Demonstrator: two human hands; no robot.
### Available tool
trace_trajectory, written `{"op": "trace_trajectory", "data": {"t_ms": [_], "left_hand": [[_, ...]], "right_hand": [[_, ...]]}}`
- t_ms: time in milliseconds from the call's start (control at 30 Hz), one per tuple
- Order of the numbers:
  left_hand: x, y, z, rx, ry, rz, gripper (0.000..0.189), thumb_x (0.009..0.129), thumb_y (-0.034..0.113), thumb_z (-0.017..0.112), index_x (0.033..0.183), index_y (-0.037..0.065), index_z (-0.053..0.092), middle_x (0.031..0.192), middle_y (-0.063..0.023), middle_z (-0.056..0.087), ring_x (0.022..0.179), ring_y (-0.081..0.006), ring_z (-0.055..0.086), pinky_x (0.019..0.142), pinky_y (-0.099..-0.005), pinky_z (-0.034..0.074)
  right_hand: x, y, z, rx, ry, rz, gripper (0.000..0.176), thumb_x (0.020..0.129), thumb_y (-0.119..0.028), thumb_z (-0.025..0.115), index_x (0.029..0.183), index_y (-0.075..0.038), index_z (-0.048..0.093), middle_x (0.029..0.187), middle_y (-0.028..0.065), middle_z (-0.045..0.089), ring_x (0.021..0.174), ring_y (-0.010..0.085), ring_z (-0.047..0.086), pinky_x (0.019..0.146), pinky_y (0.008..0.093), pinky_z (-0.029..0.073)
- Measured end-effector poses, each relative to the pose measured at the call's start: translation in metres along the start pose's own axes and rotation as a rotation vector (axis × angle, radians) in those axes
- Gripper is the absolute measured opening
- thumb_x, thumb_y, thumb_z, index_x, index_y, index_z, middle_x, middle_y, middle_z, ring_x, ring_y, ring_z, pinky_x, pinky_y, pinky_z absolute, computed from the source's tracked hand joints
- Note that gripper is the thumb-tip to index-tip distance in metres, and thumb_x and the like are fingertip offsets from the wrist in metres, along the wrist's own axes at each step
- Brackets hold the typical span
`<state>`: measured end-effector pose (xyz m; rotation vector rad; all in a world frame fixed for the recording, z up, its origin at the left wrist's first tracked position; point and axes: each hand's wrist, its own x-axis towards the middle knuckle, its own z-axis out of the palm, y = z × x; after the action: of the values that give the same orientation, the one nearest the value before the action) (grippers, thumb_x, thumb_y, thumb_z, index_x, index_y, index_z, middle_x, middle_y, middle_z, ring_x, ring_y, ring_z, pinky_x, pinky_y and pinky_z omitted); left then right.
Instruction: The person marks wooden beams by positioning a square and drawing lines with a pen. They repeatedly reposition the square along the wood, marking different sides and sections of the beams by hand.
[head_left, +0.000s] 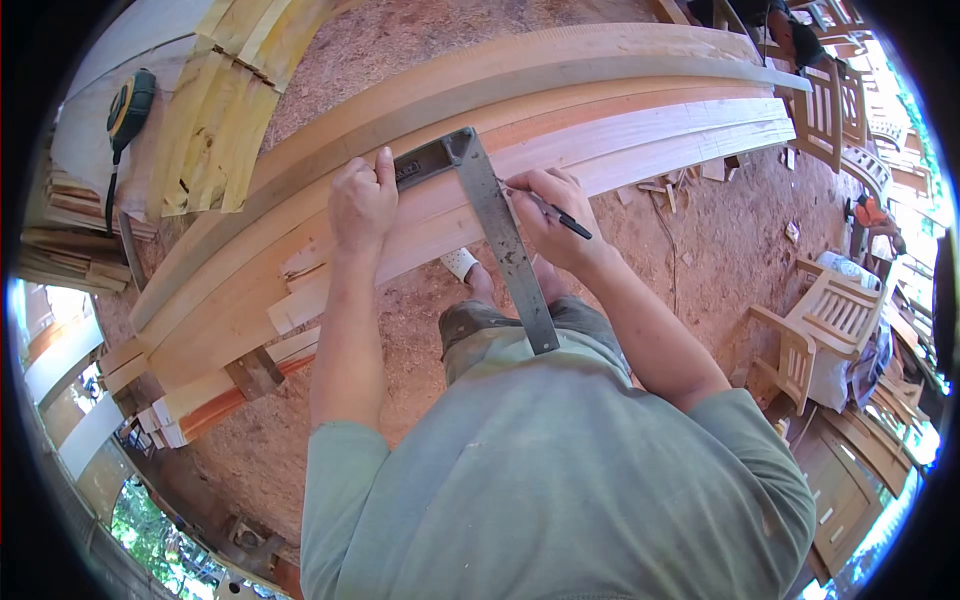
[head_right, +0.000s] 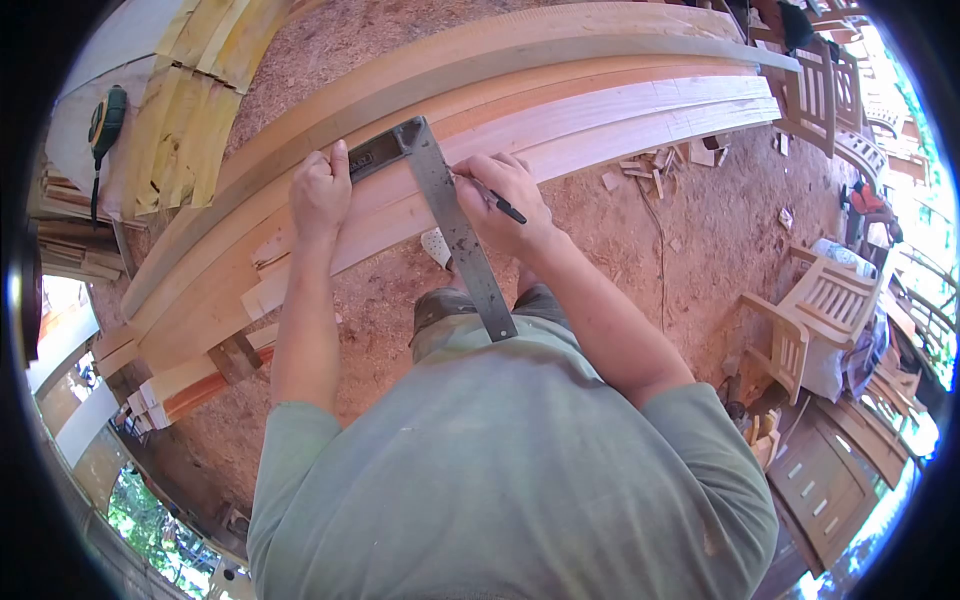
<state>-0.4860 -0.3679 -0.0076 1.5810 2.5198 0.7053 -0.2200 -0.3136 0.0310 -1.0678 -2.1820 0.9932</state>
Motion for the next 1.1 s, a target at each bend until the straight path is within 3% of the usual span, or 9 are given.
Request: {"op": "trace_trajectory", "data": {"t_ms": [167,267,433,600,667,700,767,800,1100], "left_hand": [[0.001,-0.002,0.002,-0.015,0.038,0.055,0.057,0.101,0.037,0.057,0.062,-0.003,0.064,0.074,-0.0199,0.065,0.07,-0.0412,0.065,0.068,-0.0502,0.052],[-0.001,-0.001,0.002,-0.031,0.043,0.062,0.057,0.101,0.036,0.056,0.062,-0.003,0.063,0.074,-0.0207,0.065,0.069,-0.0416,0.064,0.068,-0.0508,0.052],[0.003,0.004,0.008,-0.057,0.031,0.068,0.056,0.102,0.035,0.056,0.062,-0.003,0.063,0.075,-0.0216,0.066,0.068,-0.042,0.064,0.068,-0.0516,0.052],[0.006,0.022,0.019,-0.071,-0.003,0.042,0.058,0.103,0.039,0.053,0.067,-0.005,0.063,0.078,-0.0236,0.065,0.075,-0.0434,0.064,0.071,-0.05,0.051],[0.007,0.025,0.024,-0.073,0.013,0.047,0.058,0.103,0.04,0.053,0.067,-0.005,0.063,0.078,-0.0237,0.065,0.075,-0.0432,0.065,0.071,-0.05,0.051],[0.008,0.028,0.026,-0.075,0.031,0.048,0.059,0.103,0.04,0.053,0.067,-0.005,0.063,0.078,-0.0237,0.065,0.074,-0.0431,0.065,0.071,-0.0501,0.051],[0.008,0.03,0.026,-0.076,0.001,0.027,0.059,0.103,0.041,0.053,0.067,-0.005,0.063,0.079,-0.024,0.066,0.075,-0.0429,0.065,0.071,-0.0502,0.052],[0.008,0.031,0.025,-0.071,-0.025,-0.002,0.059,0.103,0.041,0.052,0.067,-0.005,0.063,0.079,-0.0242,0.066,0.075,-0.0427,0.065,0.072,-0.0503,0.052],[0.008,0.041,0.017,-0.078,-0.021,0.019,0.06,0.104,0.041,0.051,0.068,-0.005,0.062,0.079,-0.0246,0.066,0.074,-0.0439,0.065,0.072,-0.0513,0.051]], "right_hand": [[0.022,0.0,0.008,-0.091,0.07,-0.039,0.019,0.09,-0.014,0.062,0.102,-0.002,0.07,0.094,0.0165,0.071,0.095,0.0364,0.066,0.087,0.0433,0.051],[0.029,0.005,0.005,0.108,0.081,0.058,0.018,0.091,-0.015,0.062,0.104,-0.005,0.07,0.087,0.0158,0.07,0.087,0.0347,0.067,0.08,0.0435,0.051],[0.02,0.033,-0.011,0.39,0.183,0.188,0.028,0.095,-0.015,0.06,0.117,0.0,0.067,0.098,0.0191,0.072,0.096,0.0296,0.07,0.086,0.0361,0.053],[0.015,0.043,-0.02,0.37,0.14,0.215,0.029,0.095,-0.018,0.061,0.117,0.001,0.067,0.105,0.0191,0.072,0.1,0.0287,0.07,0.088,0.0362,0.053],[0.013,0.039,-0.024,0.317,0.045,0.247,0.029,0.099,-0.012,0.058,0.123,0.004,0.063,0.112,0.0145,0.071,0.11,0.0193,0.066,0.095,0.0311,0.051],[0.012,0.036,-0.026,0.314,0.053,0.25,0.029,0.099,-0.012,0.058,0.123,0.004,0.063,0.112,0.0145,0.071,0.11,0.0193,0.066,0.095,0.0311,0.051],[0.012,0.029,-0.024,0.266,0.054,0.256,0.028,0.098,-0.014,0.06,0.12,0.002,0.065,0.109,0.0146,0.072,0.106,0.0203,0.068,0.093,0.0315,0.052],[0.013,0.029,-0.02,0.292,0.148,0.212,0.027,0.093,-0.019,0.063,0.111,0.0,0.069,0.098,0.0199,0.073,0.095,0.0318,0.071,0.084,0.0386,0.055],[0.018,0.031,-0.014,0.191,0.187,0.16,0.021,0.09,-0.017,0.065,0.104,-0.003,0.072,0.092,0.0187,0.071,0.09,0.0356,0.067,0.081,0.0439,0.053]]}}
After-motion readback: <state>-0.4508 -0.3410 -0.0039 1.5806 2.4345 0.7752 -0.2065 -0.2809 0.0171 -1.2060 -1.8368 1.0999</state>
